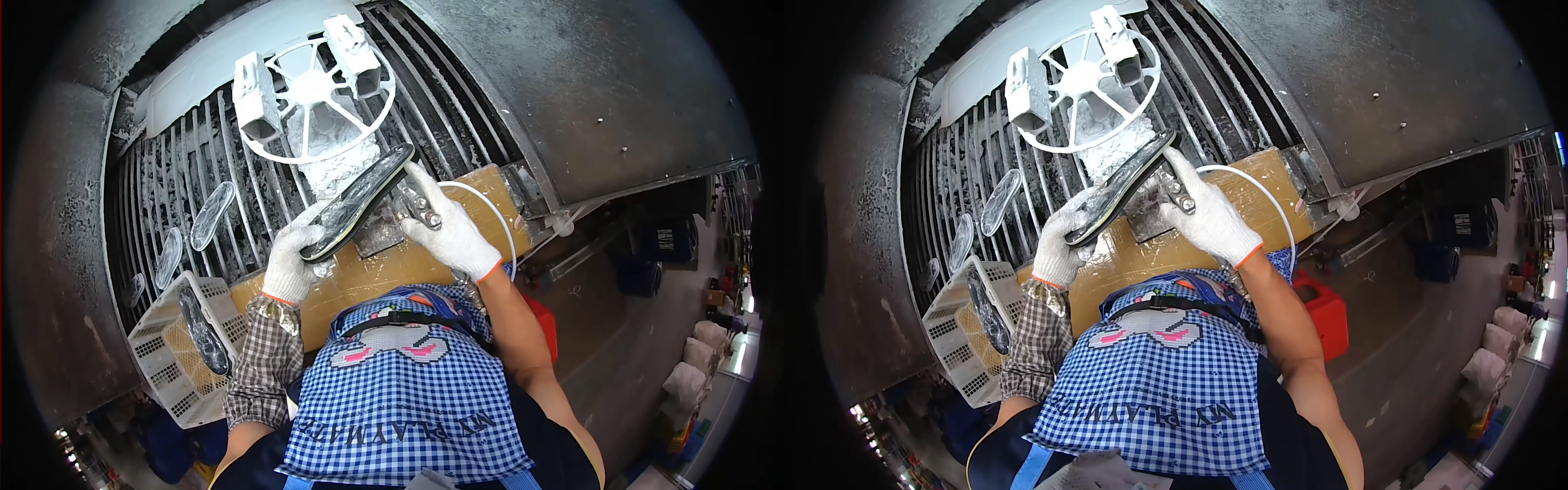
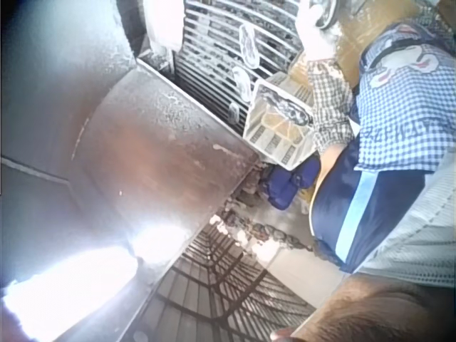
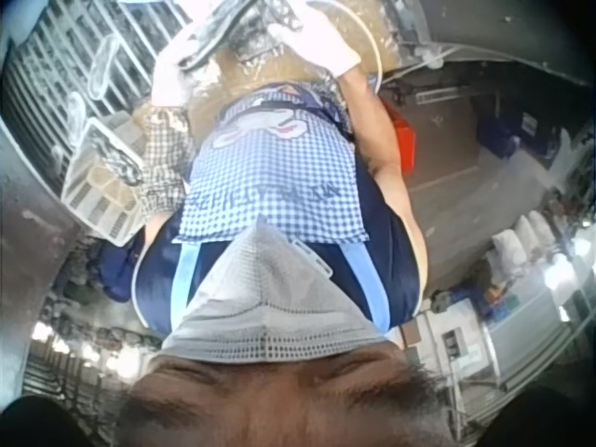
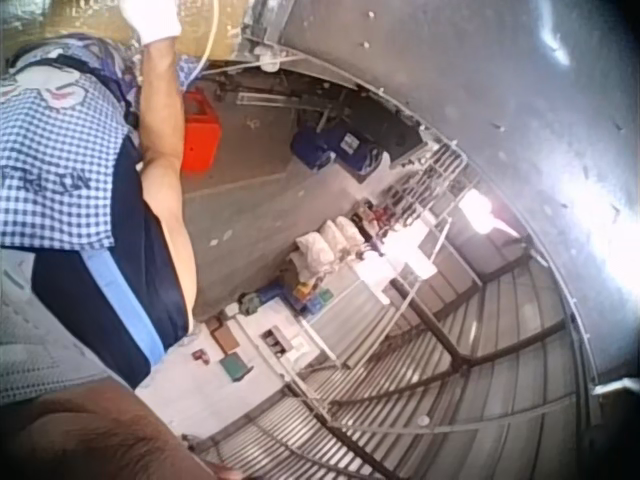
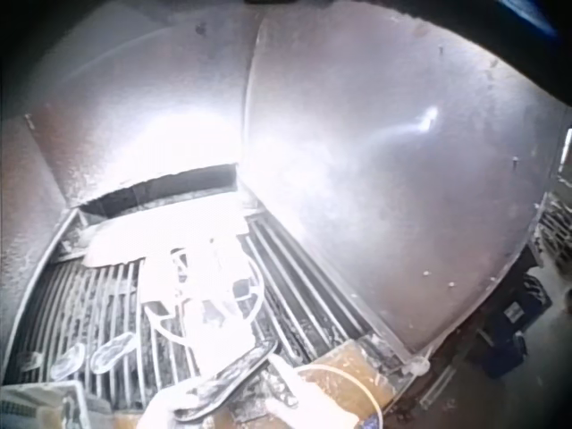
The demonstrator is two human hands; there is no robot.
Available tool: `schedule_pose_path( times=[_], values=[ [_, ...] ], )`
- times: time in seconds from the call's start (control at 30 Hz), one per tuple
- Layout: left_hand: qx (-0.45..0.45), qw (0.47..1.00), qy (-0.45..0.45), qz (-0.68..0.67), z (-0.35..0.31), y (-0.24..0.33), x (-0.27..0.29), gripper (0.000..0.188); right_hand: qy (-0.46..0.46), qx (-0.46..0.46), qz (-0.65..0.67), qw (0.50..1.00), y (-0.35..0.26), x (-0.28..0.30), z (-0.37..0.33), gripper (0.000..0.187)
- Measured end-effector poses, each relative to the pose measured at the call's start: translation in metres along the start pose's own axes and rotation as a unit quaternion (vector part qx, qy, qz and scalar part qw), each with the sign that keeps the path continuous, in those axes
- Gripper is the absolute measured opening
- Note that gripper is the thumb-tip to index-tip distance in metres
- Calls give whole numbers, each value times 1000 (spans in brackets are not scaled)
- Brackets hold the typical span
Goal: The person spray paints a series of black slippers white using a handheld spray gun. They pick up each slipper from a white basket, hold it against a metal grate, and apply a coat of white paint before placing it back in the basket. The process is repeated for multiple slippers.
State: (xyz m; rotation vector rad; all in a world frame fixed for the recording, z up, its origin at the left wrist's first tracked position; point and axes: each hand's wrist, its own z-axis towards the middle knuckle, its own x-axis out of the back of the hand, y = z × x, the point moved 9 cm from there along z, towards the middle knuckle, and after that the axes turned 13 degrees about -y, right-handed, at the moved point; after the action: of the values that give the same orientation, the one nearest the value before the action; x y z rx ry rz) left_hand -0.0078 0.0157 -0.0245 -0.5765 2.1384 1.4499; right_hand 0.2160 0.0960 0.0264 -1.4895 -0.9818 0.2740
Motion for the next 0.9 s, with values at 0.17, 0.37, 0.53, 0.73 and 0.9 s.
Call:
schedule_pose_path(
  times=[0.17, 0.37, 0.53, 0.73, 0.9],
  values=[
    [-4, 1000, -16, 5, 1, 0, 1, 60, -23, -17, -24, 999, -3, -9, -1, 90],
    [6, 1000, -1, -5, 1, -2, 1, 61, -65, -19, -16, 998, -10, -25, -2, 89],
    [3, 999, 30, 16, 0, 0, -4, 56, -77, -23, -13, 997, -11, -33, -5, 87],
    [2, 999, -26, -40, 11, -13, 3, 58, -44, 60, -48, 996, -15, -43, -8, 87],
    [-4, 999, -22, -33, 17, -14, 0, 57, -81, 6, -9, 997, -20, -47, -13, 85]
  ],
)
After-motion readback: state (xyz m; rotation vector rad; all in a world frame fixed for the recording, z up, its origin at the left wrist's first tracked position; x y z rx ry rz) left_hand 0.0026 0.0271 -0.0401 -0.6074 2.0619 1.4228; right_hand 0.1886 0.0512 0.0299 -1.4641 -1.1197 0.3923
